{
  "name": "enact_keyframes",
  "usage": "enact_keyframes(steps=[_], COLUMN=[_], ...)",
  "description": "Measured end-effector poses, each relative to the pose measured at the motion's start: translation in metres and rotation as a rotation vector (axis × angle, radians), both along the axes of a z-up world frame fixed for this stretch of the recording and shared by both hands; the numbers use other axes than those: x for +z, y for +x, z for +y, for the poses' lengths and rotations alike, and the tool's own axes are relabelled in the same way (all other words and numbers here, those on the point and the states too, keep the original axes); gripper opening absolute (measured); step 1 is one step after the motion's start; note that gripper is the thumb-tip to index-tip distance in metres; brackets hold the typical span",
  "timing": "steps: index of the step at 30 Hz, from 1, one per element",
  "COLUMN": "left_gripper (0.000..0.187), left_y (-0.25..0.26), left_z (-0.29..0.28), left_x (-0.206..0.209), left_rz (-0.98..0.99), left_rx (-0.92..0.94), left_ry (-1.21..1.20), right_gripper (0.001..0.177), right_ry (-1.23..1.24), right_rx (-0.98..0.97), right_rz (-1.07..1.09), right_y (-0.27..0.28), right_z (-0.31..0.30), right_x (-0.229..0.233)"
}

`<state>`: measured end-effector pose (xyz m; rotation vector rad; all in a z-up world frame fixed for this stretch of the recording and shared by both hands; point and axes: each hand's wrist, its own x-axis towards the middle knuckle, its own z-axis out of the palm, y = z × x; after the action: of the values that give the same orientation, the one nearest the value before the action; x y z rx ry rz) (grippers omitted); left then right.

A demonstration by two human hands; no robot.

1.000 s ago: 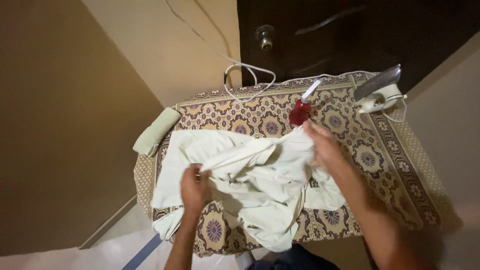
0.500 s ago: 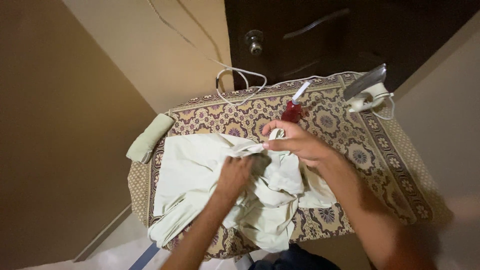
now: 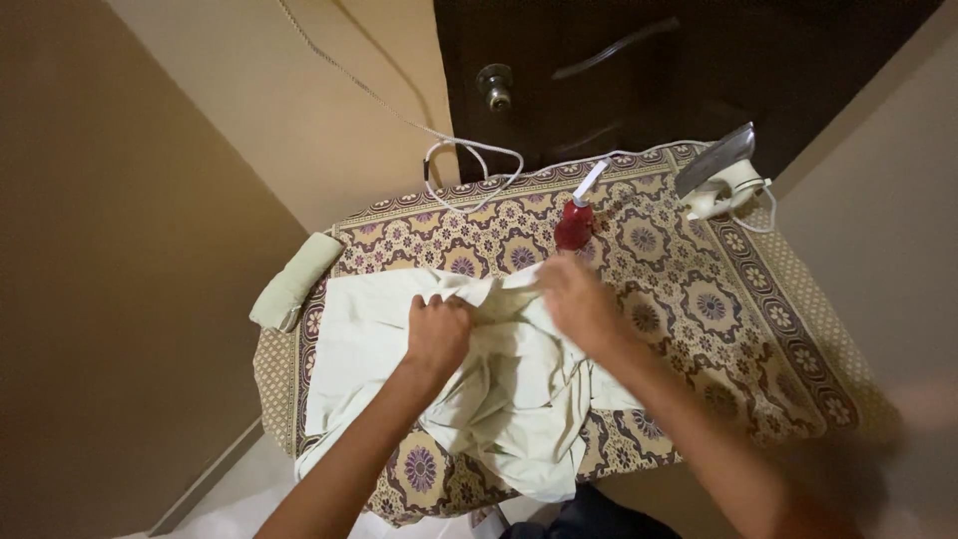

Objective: The person sprays a cloth item on an ironing board, folds it into a rectangle, and then begins smoothing and folding a second larger piece of white fabric.

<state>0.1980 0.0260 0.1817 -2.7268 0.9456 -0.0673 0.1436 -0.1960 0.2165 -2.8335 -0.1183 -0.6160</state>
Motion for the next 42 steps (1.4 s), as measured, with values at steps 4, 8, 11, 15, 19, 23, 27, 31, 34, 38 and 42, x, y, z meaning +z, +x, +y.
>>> enact_keyframes(steps=[4, 8, 11, 15, 19, 23, 27, 31, 34, 38, 42], left_gripper=[0.01, 0.007, 0.006, 0.01, 0.012, 0.013, 0.035, 0.049, 0.075, 0.045, 0.038], left_y=[-0.023, -0.04, -0.051, -0.062, -0.064, -0.064, -0.066, -0.066, -0.047, -0.014, 0.008], left_z=[0.025, 0.045, 0.059, 0.07, 0.098, 0.139, 0.152, 0.108, 0.063, 0.039, 0.036], left_x=[0.012, 0.026, 0.031, 0.027, 0.014, -0.012, -0.015, 0.025, 0.06, 0.09, 0.1], left_rz=[0.022, -0.071, -0.064, -0.068, -0.097, -0.117, 0.126, 0.211, 0.209, 0.554, 0.299], left_rx=[-0.038, -0.082, -0.147, -0.133, -0.103, 0.009, 0.386, 0.292, -0.214, -0.038, 0.006], left_ry=[-0.494, -0.705, -0.764, -0.813, -0.801, -0.581, -0.123, -0.717, -0.957, -0.779, -0.615], right_gripper=[0.016, 0.019, 0.023, 0.018, 0.014, 0.02, 0.031, 0.019, 0.019, 0.018, 0.03], right_ry=[0.256, 0.438, 0.321, -0.068, -0.125, 0.236, 0.548, 0.661, 0.668, 0.608, 0.587], right_rx=[0.133, 0.33, 0.449, 0.183, 0.276, 0.139, -0.076, 0.239, 0.342, 0.354, 0.167], right_rz=[0.274, 0.49, 0.464, 1.09, 1.07, 0.852, 0.521, 0.292, 0.275, 0.104, -0.016], right_y=[-0.018, 0.006, 0.013, 0.01, 0.004, 0.007, 0.008, 0.014, 0.016, 0.02, 0.014], right_z=[0.01, 0.013, 0.031, 0.063, 0.072, 0.063, 0.04, 0.033, 0.037, 0.036, 0.028], right_x=[-0.046, -0.084, -0.084, -0.063, -0.048, -0.022, 0.012, 0.038, 0.053, 0.07, 0.08])
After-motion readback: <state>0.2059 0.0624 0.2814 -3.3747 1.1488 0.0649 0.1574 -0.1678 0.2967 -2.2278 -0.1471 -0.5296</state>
